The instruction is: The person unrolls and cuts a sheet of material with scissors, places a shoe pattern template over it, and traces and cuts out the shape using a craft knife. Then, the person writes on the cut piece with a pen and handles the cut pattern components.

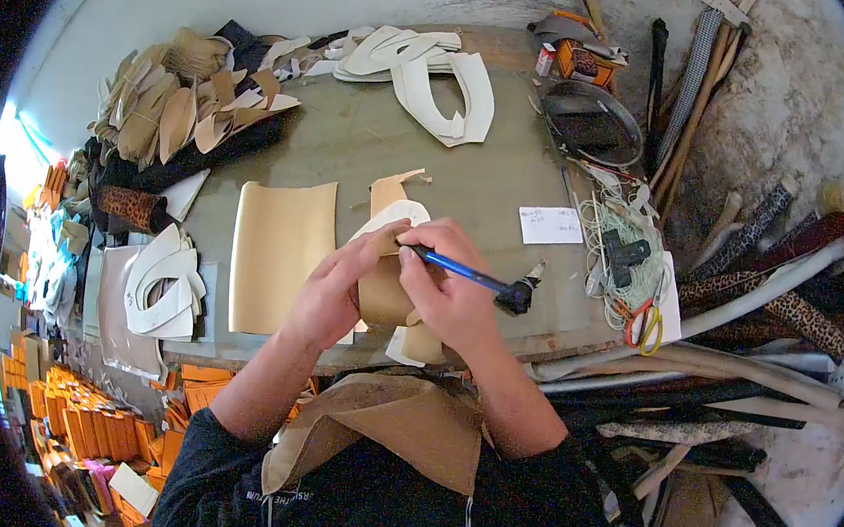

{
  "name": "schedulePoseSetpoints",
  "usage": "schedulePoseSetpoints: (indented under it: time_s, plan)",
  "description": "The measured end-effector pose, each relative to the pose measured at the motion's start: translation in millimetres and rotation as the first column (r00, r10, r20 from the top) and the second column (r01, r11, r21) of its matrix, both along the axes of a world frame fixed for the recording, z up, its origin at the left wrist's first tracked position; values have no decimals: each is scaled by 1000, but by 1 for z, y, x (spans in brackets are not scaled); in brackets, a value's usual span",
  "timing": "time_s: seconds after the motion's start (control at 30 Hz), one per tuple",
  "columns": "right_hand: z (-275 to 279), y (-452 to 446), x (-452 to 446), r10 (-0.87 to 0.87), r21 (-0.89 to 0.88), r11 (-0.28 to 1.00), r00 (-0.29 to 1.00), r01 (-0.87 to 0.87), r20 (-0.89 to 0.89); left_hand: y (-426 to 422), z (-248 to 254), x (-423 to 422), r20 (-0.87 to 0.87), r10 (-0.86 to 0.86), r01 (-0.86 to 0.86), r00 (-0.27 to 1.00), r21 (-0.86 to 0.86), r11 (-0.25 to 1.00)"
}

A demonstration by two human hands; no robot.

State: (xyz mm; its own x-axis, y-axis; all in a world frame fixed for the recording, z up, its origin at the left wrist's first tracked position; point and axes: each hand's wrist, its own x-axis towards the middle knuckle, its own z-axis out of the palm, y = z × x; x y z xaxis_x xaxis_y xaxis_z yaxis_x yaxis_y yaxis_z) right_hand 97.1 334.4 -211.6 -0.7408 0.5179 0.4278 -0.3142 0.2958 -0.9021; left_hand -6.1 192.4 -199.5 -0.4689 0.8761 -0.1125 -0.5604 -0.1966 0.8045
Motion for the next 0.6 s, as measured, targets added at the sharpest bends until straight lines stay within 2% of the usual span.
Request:
schedulePoseSetpoints:
  time_s: [0.03, 0.07, 0.13, 0.23, 0.27, 0.3, 0.33, 0.37, 0.43, 0.47, 0.53, 0.6]
  plan:
    - [0, 1, 1, 30, -83, 996, 1000, -29, 9, 0, 1, 2, -17, 6, -6, 1000, -7, 1000]
    - [4, 3, 3, 19, -84, 996, 1000, -18, 5, 0, -1, 0, -20, -6, 6, 1000, -8, 1000]
    - [14, 15, 8, 101, -438, 886, 985, -154, -141, 5, 0, -7, -270, -68, 18, 961, -185, 983]
    - [10, 46, 14, -94, -370, 929, 979, 21, -181, 12, 38, -29, -600, -164, -10, 783, -275, 962]
    - [8, 63, 19, -101, -330, 943, 984, 48, -147, 19, 59, -29, -692, -149, -80, 707, -286, 955]
    - [6, 74, 23, -109, -331, 942, 982, 52, -156, 23, 80, -36, -738, -223, -30, 637, -313, 949]
    - [2, 84, 27, -145, -375, 922, 983, 93, -113, 25, 97, -45, -775, -296, 17, 559, -346, 938]
    - [-4, 94, 32, -178, -418, 898, 982, 135, -66, 30, 111, -47, -757, -284, -6, 588, -355, 935]
    - [-26, 117, 43, -186, -437, 887, 982, 150, -42, 43, 151, -51, -866, -335, -85, 370, -391, 917]
    - [-36, 126, 49, -207, -440, 878, 978, 190, 9, 47, 164, -58, -894, -402, -165, 201, -435, 885]
    - [-51, 146, 63, -235, -453, 849, 962, 272, 139, 59, 187, -67, -868, -485, -214, 106, -496, 841]
    - [-82, 170, 75, -232, -496, 823, 960, 278, 154, 75, 198, -76, -804, -564, -276, 189, -595, 755]
